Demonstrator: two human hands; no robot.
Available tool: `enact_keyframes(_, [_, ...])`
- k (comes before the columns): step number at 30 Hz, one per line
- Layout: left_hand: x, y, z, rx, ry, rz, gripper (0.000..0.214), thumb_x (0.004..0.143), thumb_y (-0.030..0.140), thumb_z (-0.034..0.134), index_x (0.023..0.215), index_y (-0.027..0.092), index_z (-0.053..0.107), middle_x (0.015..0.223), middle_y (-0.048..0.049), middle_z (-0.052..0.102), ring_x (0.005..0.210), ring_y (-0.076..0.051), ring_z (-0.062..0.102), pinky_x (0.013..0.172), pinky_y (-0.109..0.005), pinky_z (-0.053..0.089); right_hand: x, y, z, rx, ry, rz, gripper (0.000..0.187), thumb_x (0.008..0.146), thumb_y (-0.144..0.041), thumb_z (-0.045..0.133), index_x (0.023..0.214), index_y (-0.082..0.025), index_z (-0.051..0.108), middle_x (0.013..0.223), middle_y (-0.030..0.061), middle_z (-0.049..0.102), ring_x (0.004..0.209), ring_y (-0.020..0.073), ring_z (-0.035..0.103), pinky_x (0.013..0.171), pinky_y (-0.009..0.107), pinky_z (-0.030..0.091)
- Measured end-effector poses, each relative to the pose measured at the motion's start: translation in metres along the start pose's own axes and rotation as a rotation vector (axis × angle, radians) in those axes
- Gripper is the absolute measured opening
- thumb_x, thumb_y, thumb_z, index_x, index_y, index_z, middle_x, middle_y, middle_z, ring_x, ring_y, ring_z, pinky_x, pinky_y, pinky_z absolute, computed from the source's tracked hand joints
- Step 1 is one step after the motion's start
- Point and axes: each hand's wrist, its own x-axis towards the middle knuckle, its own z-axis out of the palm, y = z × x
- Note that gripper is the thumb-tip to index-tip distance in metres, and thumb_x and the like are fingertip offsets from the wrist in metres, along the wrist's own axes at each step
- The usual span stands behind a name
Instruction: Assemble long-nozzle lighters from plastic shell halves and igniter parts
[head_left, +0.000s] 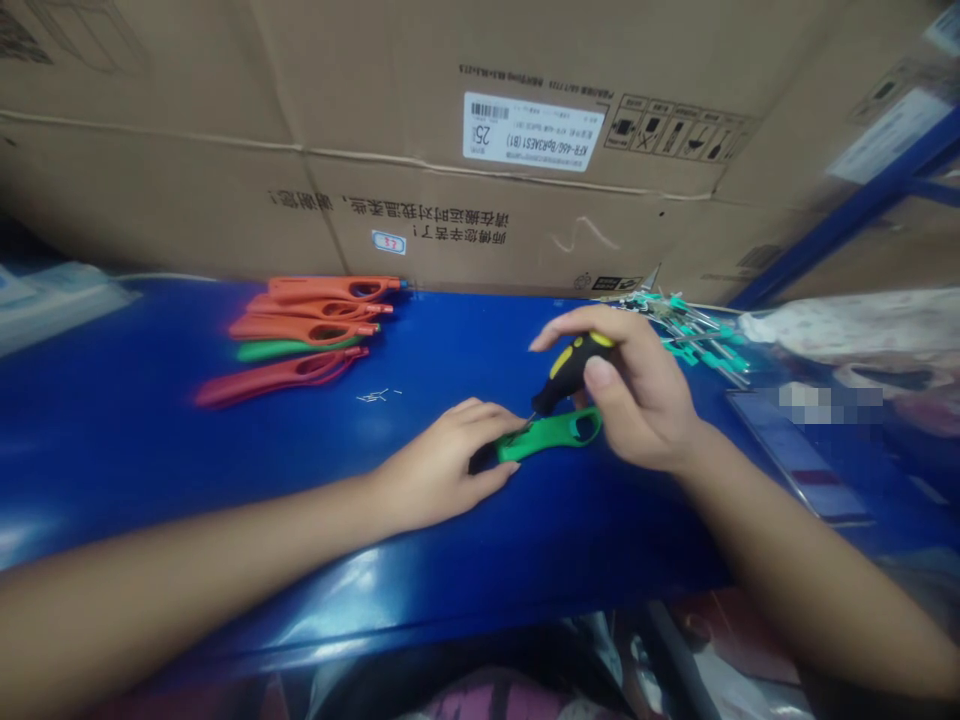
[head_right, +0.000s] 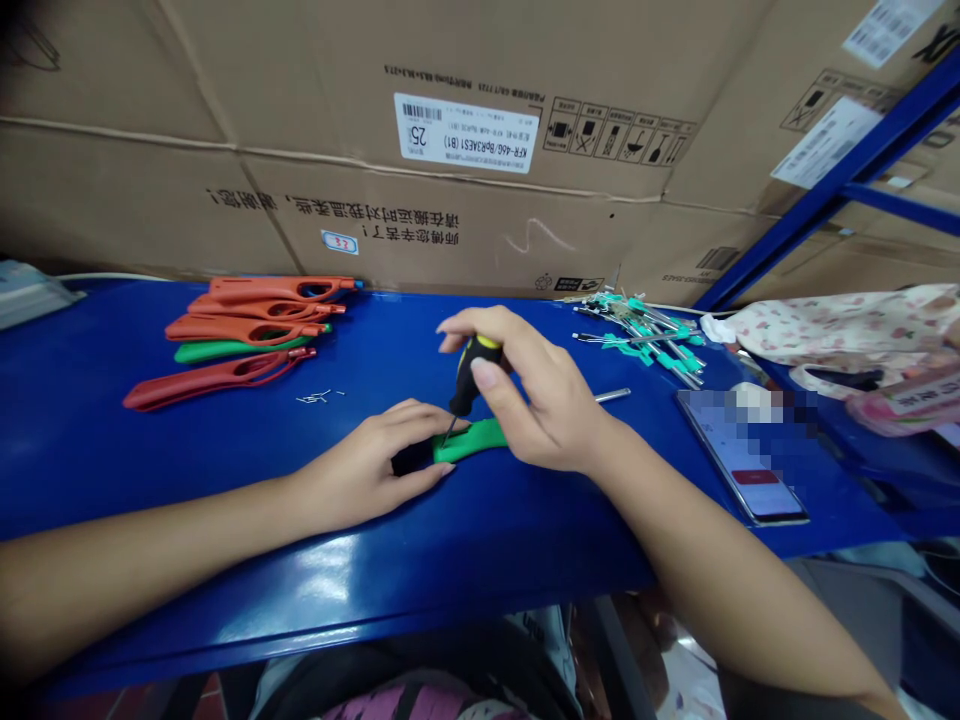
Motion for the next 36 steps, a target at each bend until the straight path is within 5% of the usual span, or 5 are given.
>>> enact_keyframes(7, [0.0,0.0,0.0,0.008,0.012,0.007,0.033,0.092,0.022,0.063,0.125,0.019,0.063,0.12,-0.009,0.069,0.112,-0.023,0.062,0.101,-0.043,0.051,0.003,-0.004,-0.004,-0.091,0.082,-0.078,0.032,0.084,-0.036,0.077,0.113,-0.025,0.067,0.097,0.0036,0.071,0.078,0.0171,0.067,0.068,0.029,0.058])
enact_keyframes(13, [0.0,0.001,0.0,0.006,0.013,0.006,0.03,0.092,0.022,0.064,0.122,0.017,0.064,0.117,-0.0096,0.07,0.111,-0.024,0.062,0.099,-0.042,0.052,0.005,-0.009,-0.013,0.023,-0.116,0.026,0.035,0.102,-0.03,0.049,0.135,-0.026,0.06,0.114,0.0077,0.071,0.078,0.0164,0.067,0.065,0.032,0.059])
enact_keyframes(24, [0.001,0.001,-0.001,-0.002,-0.005,-0.005,0.031,0.092,0.021,0.064,0.123,0.018,0.064,0.117,-0.0084,0.07,0.111,-0.023,0.062,0.1,-0.041,0.051,0.001,-0.013,0.001,0.102,0.02,0.107,0.03,0.102,-0.033,0.05,0.127,-0.026,0.064,0.104,0.0069,0.07,0.065,0.0132,0.061,0.05,0.027,0.053])
enact_keyframes(29, [0.001,0.0,0.0,0.001,0.002,0.007,0.033,0.092,0.021,0.064,0.125,0.017,0.062,0.12,-0.0087,0.068,0.112,-0.023,0.061,0.101,-0.041,0.05,0.003,-0.011,0.0,-0.092,0.204,-0.122,0.02,0.085,-0.031,0.076,0.105,-0.028,0.075,0.088,0.0042,0.069,0.073,0.0176,0.062,0.057,0.03,0.055])
enact_keyframes(36, [0.0,0.0,0.0,0.006,-0.016,-0.008,0.036,0.092,0.021,0.064,0.128,0.015,0.063,0.118,-0.009,0.069,0.111,-0.022,0.06,0.102,-0.04,0.049,0.003,-0.014,-0.003,0.107,-0.045,0.136,0.035,0.099,-0.033,0.057,0.133,-0.03,0.062,0.102,0.0046,0.071,0.064,0.0125,0.061,0.052,0.027,0.054])
